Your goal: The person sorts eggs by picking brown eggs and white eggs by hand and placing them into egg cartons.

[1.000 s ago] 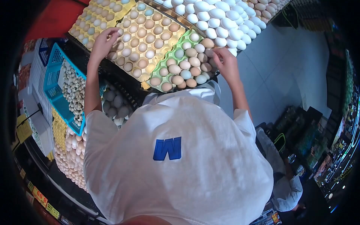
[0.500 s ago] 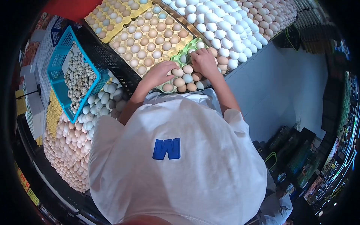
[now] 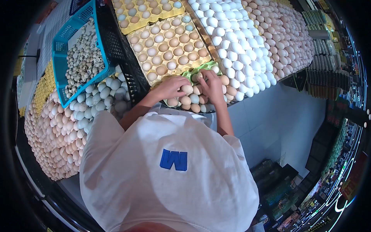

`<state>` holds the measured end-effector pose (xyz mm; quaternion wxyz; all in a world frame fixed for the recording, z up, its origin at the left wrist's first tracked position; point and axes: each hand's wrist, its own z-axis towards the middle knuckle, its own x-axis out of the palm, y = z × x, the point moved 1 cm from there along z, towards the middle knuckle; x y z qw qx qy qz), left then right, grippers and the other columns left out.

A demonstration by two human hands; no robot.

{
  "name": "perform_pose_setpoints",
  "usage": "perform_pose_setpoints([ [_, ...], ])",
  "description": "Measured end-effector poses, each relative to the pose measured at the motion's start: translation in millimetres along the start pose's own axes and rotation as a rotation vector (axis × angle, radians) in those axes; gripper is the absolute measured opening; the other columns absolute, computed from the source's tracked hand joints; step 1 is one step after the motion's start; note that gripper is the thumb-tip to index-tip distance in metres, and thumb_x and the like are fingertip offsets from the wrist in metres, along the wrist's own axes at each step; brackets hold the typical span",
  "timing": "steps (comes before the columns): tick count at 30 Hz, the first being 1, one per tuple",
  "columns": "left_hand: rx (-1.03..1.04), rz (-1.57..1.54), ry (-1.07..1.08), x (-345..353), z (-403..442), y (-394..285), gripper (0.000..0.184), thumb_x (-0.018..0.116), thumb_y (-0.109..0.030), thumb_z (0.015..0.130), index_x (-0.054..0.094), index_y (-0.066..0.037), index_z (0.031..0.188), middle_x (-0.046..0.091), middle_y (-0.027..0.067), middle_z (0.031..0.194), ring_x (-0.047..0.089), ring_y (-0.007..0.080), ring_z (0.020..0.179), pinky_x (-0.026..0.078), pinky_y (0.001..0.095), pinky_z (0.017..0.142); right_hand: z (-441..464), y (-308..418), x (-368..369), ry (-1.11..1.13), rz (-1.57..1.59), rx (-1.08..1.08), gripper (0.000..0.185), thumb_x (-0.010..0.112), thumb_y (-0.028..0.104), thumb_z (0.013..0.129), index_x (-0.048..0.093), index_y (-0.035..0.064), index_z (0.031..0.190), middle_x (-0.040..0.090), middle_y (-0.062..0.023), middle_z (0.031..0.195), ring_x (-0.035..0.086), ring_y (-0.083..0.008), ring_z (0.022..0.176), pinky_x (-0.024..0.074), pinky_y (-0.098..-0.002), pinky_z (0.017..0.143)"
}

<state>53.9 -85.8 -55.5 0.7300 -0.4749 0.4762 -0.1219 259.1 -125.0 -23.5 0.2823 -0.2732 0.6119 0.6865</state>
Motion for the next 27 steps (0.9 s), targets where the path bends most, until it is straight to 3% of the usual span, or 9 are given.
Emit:
perform_pose_setpoints([
  [2,-0.048,-0.066,-0.047,-3.7,-1.8,-0.3,0.036,0.071,-0.01,0.072,0.059,-0.007,0.106,0.06,0.006,0.106,0.059,0.0233,0.096,0.049,0.0341,0.082,4.4,-5.0,9.2,-0.003,0.407,0.265,0.029,0.064,0.012,0.087,0.061,0.0023,0.114,0.062,-0.008,0.096,0.059,-0.0158,0.084,0.0514,-0.0302,0.072],
  [4,-0.276,-0.333,-0.082,-16.8,-4.9,-6.1,0.036,0.071,-0.009,0.076,0.058,-0.006,0.109,0.06,0.0053,0.104,0.059,0.0161,0.092,0.05,0.0297,0.078,15.5,-7.8,14.5,-0.035,0.674,0.348,0.028,0.062,0.012,0.089,0.06,0.0024,0.115,0.061,-0.0073,0.1,0.059,-0.0148,0.086,0.0527,-0.0302,0.072],
  [6,-0.316,-0.449,-0.163,-20.9,-10.6,2.0,0.037,0.071,-0.008,0.078,0.058,-0.005,0.112,0.059,0.0046,0.104,0.058,0.0134,0.094,0.049,0.0282,0.079,22.7,-8.2,20.0,-0.073,0.946,0.439,0.027,0.059,0.011,0.091,0.06,0.0026,0.117,0.061,-0.0067,0.103,0.059,-0.0138,0.087,0.054,-0.0302,0.073],
  [10,-0.283,-0.88,-0.403,-36.9,-20.8,19.7,0.042,0.064,-0.005,0.087,0.052,-0.005,0.127,0.058,0.0042,0.112,0.054,0.0098,0.1,0.045,0.0236,0.081,39.5,-2.5,23.3,-0.141,1.504,0.522,0.033,0.053,0.005,0.092,0.05,0.0014,0.125,0.06,-0.0143,0.107,0.063,-0.0261,0.095,0.053,-0.0359,0.089],
  [15,-0.38,-0.905,-0.497,-57.0,-37.7,32.7,0.035,0.06,-0.014,0.091,0.052,-0.001,0.123,0.063,0.0037,0.105,0.058,0.0096,0.096,0.046,0.024,0.078,38.8,-9.6,27.9,-0.154,1.511,0.502,0.029,0.058,0.0,0.089,0.05,0.0019,0.117,0.061,-0.0142,0.105,0.064,-0.0272,0.097,0.0531,-0.0379,0.092],
  [19,-0.44,-0.861,-0.518,-51.4,-41.6,34.4,0.035,0.063,-0.011,0.089,0.052,0.0,0.121,0.063,0.005,0.101,0.058,0.0091,0.087,0.047,0.0229,0.073,31.2,-15.1,27.8,-0.226,1.17,0.479,0.035,0.06,0.003,0.089,0.048,0.0027,0.122,0.06,-0.007,0.096,0.063,-0.0201,0.093,0.0549,-0.033,0.085],
  [21,-0.447,-0.832,-0.502,-48.4,-40.3,30.9,0.036,0.064,-0.011,0.089,0.052,0.0,0.12,0.063,0.0042,0.098,0.058,0.0084,0.085,0.047,0.0226,0.073,29.3,-23.9,22.7,-0.154,0.756,0.401,0.038,0.059,0.004,0.089,0.047,0.0021,0.125,0.06,-0.0059,0.097,0.062,-0.0185,0.092,0.0558,-0.0311,0.079],
  [24,-0.447,-0.81,-0.465,-47.0,-34.8,19.5,0.036,0.065,-0.011,0.088,0.053,-0.001,0.12,0.063,0.003,0.095,0.057,0.0074,0.084,0.046,0.0226,0.074,28.8,-32.2,16.5,-0.192,1.15,0.464,0.037,0.059,0.004,0.09,0.049,0.0012,0.125,0.06,-0.0061,0.097,0.062,-0.0162,0.088,0.0537,-0.0275,0.074],
  [27,-0.423,-0.826,-0.459,-36.9,-26.1,23.6,0.036,0.066,-0.011,0.087,0.053,-0.001,0.119,0.063,0.0032,0.094,0.057,0.0076,0.084,0.046,0.0231,0.074,32.9,-23.8,1.2,-0.311,1.226,0.513,0.034,0.058,0.004,0.09,0.052,0.0,0.123,0.06,-0.006,0.095,0.06,-0.0143,0.082,0.0505,-0.0245,0.072],
])
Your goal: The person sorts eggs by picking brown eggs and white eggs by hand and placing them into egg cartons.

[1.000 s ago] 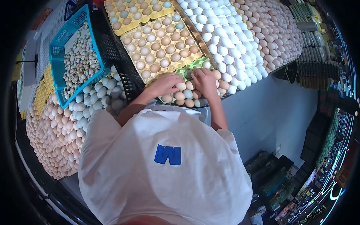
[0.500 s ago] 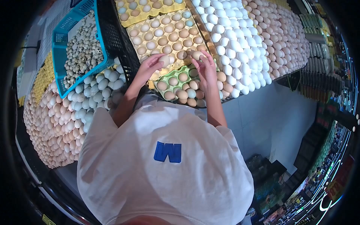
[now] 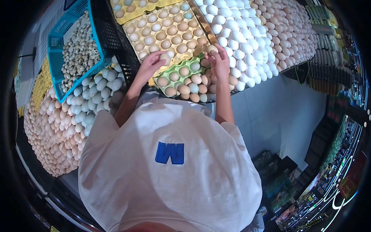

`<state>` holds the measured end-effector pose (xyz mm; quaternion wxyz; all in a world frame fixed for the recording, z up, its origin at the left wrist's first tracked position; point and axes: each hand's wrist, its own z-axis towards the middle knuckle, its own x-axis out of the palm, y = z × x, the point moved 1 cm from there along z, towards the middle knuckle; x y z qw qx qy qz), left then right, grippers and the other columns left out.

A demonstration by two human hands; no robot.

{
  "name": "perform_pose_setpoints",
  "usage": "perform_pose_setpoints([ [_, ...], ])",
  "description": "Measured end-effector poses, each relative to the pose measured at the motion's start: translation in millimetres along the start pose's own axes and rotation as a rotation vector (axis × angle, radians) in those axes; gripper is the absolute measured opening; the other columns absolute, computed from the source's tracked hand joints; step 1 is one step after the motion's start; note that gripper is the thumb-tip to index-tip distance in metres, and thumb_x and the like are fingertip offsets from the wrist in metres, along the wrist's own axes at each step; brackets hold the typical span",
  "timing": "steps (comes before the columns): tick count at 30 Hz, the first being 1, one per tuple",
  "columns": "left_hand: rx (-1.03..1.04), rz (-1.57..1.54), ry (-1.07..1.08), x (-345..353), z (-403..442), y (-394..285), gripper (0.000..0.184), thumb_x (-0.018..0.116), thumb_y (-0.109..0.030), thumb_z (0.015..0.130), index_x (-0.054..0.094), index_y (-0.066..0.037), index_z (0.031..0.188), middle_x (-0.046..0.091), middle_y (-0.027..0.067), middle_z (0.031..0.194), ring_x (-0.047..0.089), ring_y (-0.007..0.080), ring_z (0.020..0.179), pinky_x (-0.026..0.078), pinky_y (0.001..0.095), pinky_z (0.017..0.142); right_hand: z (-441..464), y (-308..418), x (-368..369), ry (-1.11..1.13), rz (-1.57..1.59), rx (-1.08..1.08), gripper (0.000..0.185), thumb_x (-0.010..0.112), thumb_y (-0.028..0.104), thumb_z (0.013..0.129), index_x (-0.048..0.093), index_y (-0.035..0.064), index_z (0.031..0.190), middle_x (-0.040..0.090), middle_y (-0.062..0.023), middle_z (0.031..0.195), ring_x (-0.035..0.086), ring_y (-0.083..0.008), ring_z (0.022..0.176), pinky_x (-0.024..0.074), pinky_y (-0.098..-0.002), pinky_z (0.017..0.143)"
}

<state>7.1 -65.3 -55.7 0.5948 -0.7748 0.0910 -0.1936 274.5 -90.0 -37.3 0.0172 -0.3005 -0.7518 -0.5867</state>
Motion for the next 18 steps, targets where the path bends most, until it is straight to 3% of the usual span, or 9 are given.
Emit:
perform_pose_setpoints([
  [2,0.013,-0.014,-0.001,4.9,6.7,13.8,0.035,0.066,-0.011,0.087,0.054,-0.001,0.118,0.063,0.0037,0.094,0.057,0.008,0.084,0.046,0.0232,0.074,4.6,2.1,-6.8,0.006,-0.038,-0.062,0.031,0.062,0.006,0.087,0.058,0.0013,0.118,0.059,-0.0053,0.095,0.056,-0.0135,0.077,0.0485,-0.0244,0.071],
  [4,0.051,-0.028,0.03,11.8,15.7,26.4,0.032,0.066,-0.011,0.086,0.054,-0.001,0.114,0.064,0.0053,0.095,0.058,0.01,0.082,0.047,0.0237,0.073,12.9,5.2,-16.7,0.028,-0.854,-0.404,0.033,0.067,0.01,0.082,0.062,0.003,0.113,0.059,-0.0062,0.092,0.055,-0.0153,0.077,0.0486,-0.0273,0.072],
  [5,0.066,0.021,0.015,15.9,19.2,32.9,0.032,0.068,-0.012,0.084,0.055,-0.002,0.111,0.064,0.0065,0.094,0.06,0.0111,0.08,0.049,0.0252,0.071,13.6,9.7,-17.0,0.044,-1.068,-0.445,0.036,0.071,0.013,0.076,0.064,0.0043,0.11,0.057,-0.0075,0.089,0.054,-0.0161,0.078,0.0474,-0.0284,0.071],
  [9,0.02,0.319,0.022,36.0,22.1,29.4,0.038,0.073,-0.015,0.081,0.054,-0.002,0.112,0.065,0.0073,0.093,0.062,0.012,0.082,0.05,0.0272,0.072,17.7,-2.0,-3.9,0.025,-1.223,-0.542,0.029,0.068,0.012,0.077,0.062,0.0036,0.104,0.061,-0.0155,0.095,0.059,-0.0308,0.081,0.049,-0.0392,0.073],
  [16,0.157,0.594,-0.035,71.0,62.6,18.1,0.036,0.075,-0.023,0.077,0.059,-0.002,0.103,0.064,0.0073,0.084,0.06,0.0145,0.07,0.05,0.0291,0.066,30.8,-27.0,2.0,-0.091,-1.404,-0.56,0.024,0.067,0.013,0.079,0.057,0.0042,0.099,0.062,-0.0162,0.094,0.06,-0.0345,0.079,0.0483,-0.0445,0.072],
  [18,0.206,0.64,-0.048,78.6,74.0,19.0,0.038,0.076,-0.026,0.075,0.06,-0.003,0.1,0.064,0.0084,0.084,0.061,0.0191,0.069,0.05,0.0328,0.064,33.4,-25.8,-2.1,-0.078,-1.435,-0.518,0.022,0.067,0.01,0.078,0.057,0.0044,0.096,0.062,-0.0158,0.093,0.06,-0.0344,0.081,0.0478,-0.045,0.071],
])
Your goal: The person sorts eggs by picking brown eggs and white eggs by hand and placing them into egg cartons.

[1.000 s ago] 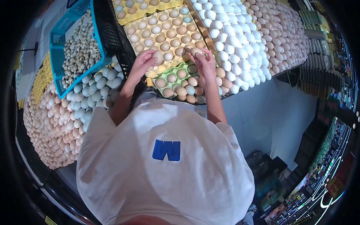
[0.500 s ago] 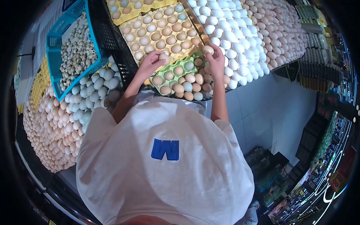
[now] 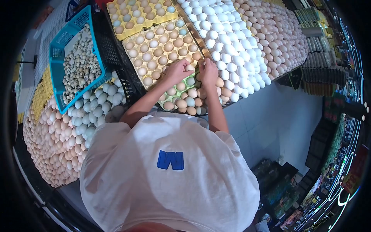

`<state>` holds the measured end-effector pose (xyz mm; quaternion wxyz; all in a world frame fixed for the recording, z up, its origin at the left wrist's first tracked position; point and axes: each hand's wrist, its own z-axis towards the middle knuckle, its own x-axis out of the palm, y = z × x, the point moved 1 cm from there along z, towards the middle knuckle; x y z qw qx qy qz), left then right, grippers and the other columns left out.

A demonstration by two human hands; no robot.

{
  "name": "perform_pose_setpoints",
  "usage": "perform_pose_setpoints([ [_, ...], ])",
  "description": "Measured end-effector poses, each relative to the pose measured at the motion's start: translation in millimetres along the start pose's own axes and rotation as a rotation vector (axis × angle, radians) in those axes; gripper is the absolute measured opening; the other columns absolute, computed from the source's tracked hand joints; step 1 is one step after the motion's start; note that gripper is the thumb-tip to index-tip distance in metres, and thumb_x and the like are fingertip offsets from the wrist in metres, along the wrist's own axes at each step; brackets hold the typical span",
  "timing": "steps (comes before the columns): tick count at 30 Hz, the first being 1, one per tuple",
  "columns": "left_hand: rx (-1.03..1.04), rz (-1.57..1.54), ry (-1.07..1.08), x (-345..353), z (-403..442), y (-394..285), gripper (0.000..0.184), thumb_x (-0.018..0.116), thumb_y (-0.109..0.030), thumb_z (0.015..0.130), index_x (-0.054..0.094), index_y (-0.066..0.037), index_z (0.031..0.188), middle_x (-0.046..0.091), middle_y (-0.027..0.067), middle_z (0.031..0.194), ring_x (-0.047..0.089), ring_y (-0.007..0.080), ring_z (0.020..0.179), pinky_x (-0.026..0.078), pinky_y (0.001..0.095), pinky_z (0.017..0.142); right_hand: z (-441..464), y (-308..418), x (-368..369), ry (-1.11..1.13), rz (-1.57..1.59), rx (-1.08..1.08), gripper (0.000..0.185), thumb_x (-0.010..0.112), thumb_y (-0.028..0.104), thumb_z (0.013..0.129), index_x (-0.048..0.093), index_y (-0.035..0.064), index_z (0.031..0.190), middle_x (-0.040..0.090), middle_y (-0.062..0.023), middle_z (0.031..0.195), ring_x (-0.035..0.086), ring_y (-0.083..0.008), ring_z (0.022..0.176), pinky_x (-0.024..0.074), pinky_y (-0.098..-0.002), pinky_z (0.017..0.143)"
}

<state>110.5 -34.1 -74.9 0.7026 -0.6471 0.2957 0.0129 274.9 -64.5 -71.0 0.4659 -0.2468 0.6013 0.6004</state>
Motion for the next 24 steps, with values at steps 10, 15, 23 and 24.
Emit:
perform_pose_setpoints([
  [10,0.182,0.264,-0.05,11.4,10.8,-0.8,0.022,0.068,-0.022,0.081,0.06,-0.005,0.092,0.059,0.0111,0.093,0.061,0.031,0.086,0.049,0.0413,0.073,-24.5,-7.7,-64.7,-0.096,0.167,0.027,0.011,0.061,0.002,0.08,0.062,0.0005,0.091,0.061,-0.0171,0.084,0.059,-0.0329,0.078,0.0478,-0.0421,0.069],
  [15,0.077,0.337,0.087,5.5,14.6,-10.1,0.026,0.069,-0.022,0.08,0.062,-0.005,0.099,0.061,0.0126,0.097,0.061,0.031,0.091,0.05,0.0417,0.079,-47.6,-23.3,-99.7,-0.044,0.071,0.002,0.015,0.062,0.002,0.08,0.064,0.001,0.094,0.062,-0.0164,0.085,0.058,-0.0342,0.078,0.048,-0.0421,0.072],
  [23,0.338,0.322,0.164,24.1,2.3,-35.2,0.025,0.066,-0.023,0.081,0.062,-0.006,0.098,0.06,0.0099,0.099,0.06,0.0293,0.089,0.049,0.041,0.077,-60.6,-28.6,-91.7,0.039,-0.204,-0.241,0.026,0.066,0.006,0.07,0.064,0.0051,0.096,0.062,-0.0111,0.094,0.057,-0.0317,0.089,0.0468,-0.0422,0.078],
  [24,0.384,0.257,0.304,30.0,1.6,-39.1,0.025,0.066,-0.022,0.081,0.062,-0.007,0.1,0.059,0.0097,0.098,0.06,0.0291,0.089,0.049,0.0408,0.079,-61.1,-28.6,-88.8,0.039,-0.204,-0.241,0.026,0.066,0.006,0.07,0.064,0.0051,0.096,0.062,-0.0111,0.094,0.057,-0.0317,0.089,0.0468,-0.0422,0.078],
])
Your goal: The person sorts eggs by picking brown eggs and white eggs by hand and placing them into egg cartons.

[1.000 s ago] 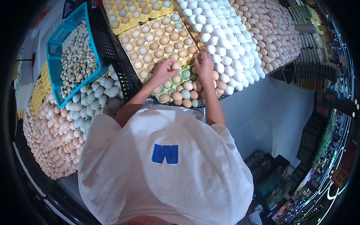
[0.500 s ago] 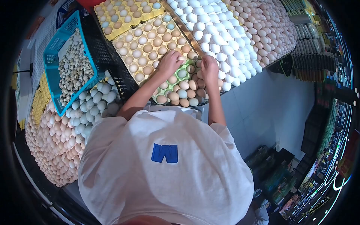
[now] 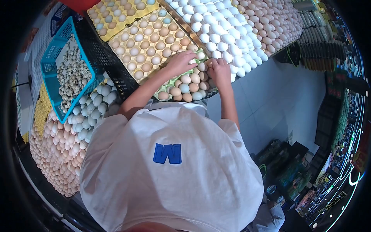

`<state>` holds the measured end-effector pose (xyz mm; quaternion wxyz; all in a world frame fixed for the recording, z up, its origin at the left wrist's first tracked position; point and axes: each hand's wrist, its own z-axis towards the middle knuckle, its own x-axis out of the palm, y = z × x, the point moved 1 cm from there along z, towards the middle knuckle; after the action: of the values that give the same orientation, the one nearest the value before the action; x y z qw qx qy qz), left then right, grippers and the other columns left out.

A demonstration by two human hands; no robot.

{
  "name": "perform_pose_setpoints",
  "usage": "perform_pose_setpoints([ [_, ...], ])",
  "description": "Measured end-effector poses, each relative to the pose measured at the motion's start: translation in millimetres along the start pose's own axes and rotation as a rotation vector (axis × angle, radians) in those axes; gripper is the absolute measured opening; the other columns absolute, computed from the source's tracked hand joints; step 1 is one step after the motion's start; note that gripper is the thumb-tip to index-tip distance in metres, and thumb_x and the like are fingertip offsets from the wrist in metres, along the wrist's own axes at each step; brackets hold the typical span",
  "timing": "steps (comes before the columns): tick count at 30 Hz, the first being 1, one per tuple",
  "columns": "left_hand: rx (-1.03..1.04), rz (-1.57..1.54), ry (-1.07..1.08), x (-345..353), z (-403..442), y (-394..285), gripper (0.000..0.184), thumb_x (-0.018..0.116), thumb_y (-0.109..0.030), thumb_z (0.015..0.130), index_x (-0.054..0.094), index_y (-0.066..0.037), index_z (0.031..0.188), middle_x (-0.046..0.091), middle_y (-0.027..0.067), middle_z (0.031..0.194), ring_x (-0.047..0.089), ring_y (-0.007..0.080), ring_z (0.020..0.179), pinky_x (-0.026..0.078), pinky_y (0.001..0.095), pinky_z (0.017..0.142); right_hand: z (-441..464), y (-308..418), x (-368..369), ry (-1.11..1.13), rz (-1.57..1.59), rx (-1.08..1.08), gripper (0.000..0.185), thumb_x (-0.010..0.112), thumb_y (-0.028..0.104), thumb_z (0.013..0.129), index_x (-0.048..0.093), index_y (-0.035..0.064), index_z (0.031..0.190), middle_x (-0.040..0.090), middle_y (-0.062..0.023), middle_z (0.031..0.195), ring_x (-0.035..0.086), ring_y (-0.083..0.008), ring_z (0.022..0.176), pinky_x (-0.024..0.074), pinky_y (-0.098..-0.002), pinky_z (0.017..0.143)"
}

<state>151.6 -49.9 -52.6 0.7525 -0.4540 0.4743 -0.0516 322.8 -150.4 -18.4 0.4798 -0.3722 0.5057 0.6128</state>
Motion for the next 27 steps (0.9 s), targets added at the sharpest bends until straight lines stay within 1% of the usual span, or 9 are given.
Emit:
perform_pose_setpoints([
  [2,0.08,-0.038,0.028,14.2,6.5,-0.5,0.027,0.066,-0.018,0.079,0.062,-0.008,0.103,0.059,0.0095,0.097,0.059,0.0286,0.092,0.049,0.0402,0.08,1.4,-0.2,5.6,0.048,-0.096,0.106,0.028,0.068,0.01,0.069,0.063,0.0062,0.096,0.061,-0.0102,0.091,0.058,-0.0302,0.089,0.046,-0.0421,0.076],
  [5,0.127,0.017,0.222,23.4,15.4,-8.8,0.031,0.066,-0.012,0.073,0.06,-0.006,0.102,0.059,0.0084,0.099,0.058,0.0276,0.097,0.049,0.0402,0.08,3.4,0.1,13.4,-0.01,-0.152,0.077,0.028,0.069,0.013,0.069,0.062,0.0067,0.095,0.06,-0.0101,0.088,0.058,-0.029,0.089,0.045,-0.0415,0.073],
  [12,0.188,0.005,0.167,17.5,16.8,-7.4,0.029,0.068,-0.014,0.072,0.059,-0.006,0.099,0.061,0.0107,0.096,0.06,0.0299,0.095,0.05,0.0412,0.079,3.9,0.5,9.7,0.002,-0.166,0.075,0.031,0.068,0.013,0.069,0.063,0.006,0.099,0.06,-0.0115,0.089,0.059,-0.0298,0.086,0.0446,-0.0423,0.074],
  [14,0.014,-0.105,0.126,10.1,9.8,-5.2,0.031,0.069,-0.017,0.072,0.059,-0.005,0.098,0.063,0.0118,0.095,0.062,0.0311,0.09,0.05,0.0412,0.077,6.1,-2.0,6.9,0.064,-0.029,0.136,0.038,0.069,0.013,0.07,0.062,0.0049,0.106,0.06,-0.0134,0.089,0.059,-0.0317,0.082,0.0465,-0.042,0.072],
  [18,-0.065,-0.134,0.048,-5.9,-19.7,-2.3,0.03,0.069,-0.021,0.073,0.061,-0.005,0.097,0.065,0.0122,0.088,0.064,0.0297,0.083,0.051,0.0398,0.072,10.8,16.1,4.8,0.012,0.202,0.228,0.041,0.07,0.012,0.071,0.06,0.0045,0.11,0.059,-0.0152,0.091,0.06,-0.0311,0.078,0.0492,-0.0399,0.07],
  [20,-0.292,-0.243,-0.101,-20.9,-37.8,2.7,0.03,0.068,-0.023,0.074,0.063,-0.005,0.098,0.066,0.0122,0.082,0.064,0.0272,0.075,0.051,0.0378,0.068,16.6,21.5,16.1,-0.007,0.471,0.197,0.037,0.069,0.01,0.074,0.06,0.0044,0.109,0.057,-0.0154,0.093,0.06,-0.0284,0.075,0.0512,-0.0372,0.068],
  [24,-0.371,-0.225,-0.272,-34.4,-65.4,23.9,0.031,0.068,-0.022,0.076,0.063,-0.004,0.1,0.065,0.0117,0.076,0.063,0.0256,0.069,0.051,0.0367,0.063,27.0,47.2,32.7,0.042,0.536,0.155,0.039,0.067,0.004,0.073,0.059,0.0037,0.111,0.053,-0.0164,0.101,0.059,-0.027,0.079,0.0511,-0.0351,0.072],
  [26,-0.489,-0.241,-0.261,-38.5,-74.2,33.6,0.034,0.07,-0.022,0.079,0.063,-0.004,0.107,0.066,0.0094,0.078,0.063,0.017,0.068,0.051,0.0301,0.061,34.7,55.3,42.0,0.082,0.557,0.141,0.04,0.068,0.003,0.073,0.059,0.0032,0.112,0.051,-0.0174,0.103,0.06,-0.0276,0.083,0.0518,-0.0351,0.075],
  [27,-0.503,-0.229,-0.291,-44.6,-78.4,26.8,0.032,0.068,-0.023,0.08,0.062,-0.004,0.106,0.067,0.0106,0.079,0.065,0.02,0.07,0.051,0.032,0.062,38.3,61.6,43.9,0.089,0.595,0.065,0.04,0.068,0.003,0.073,0.059,0.003,0.112,0.052,-0.0172,0.102,0.06,-0.0276,0.082,0.0522,-0.0356,0.075],
])
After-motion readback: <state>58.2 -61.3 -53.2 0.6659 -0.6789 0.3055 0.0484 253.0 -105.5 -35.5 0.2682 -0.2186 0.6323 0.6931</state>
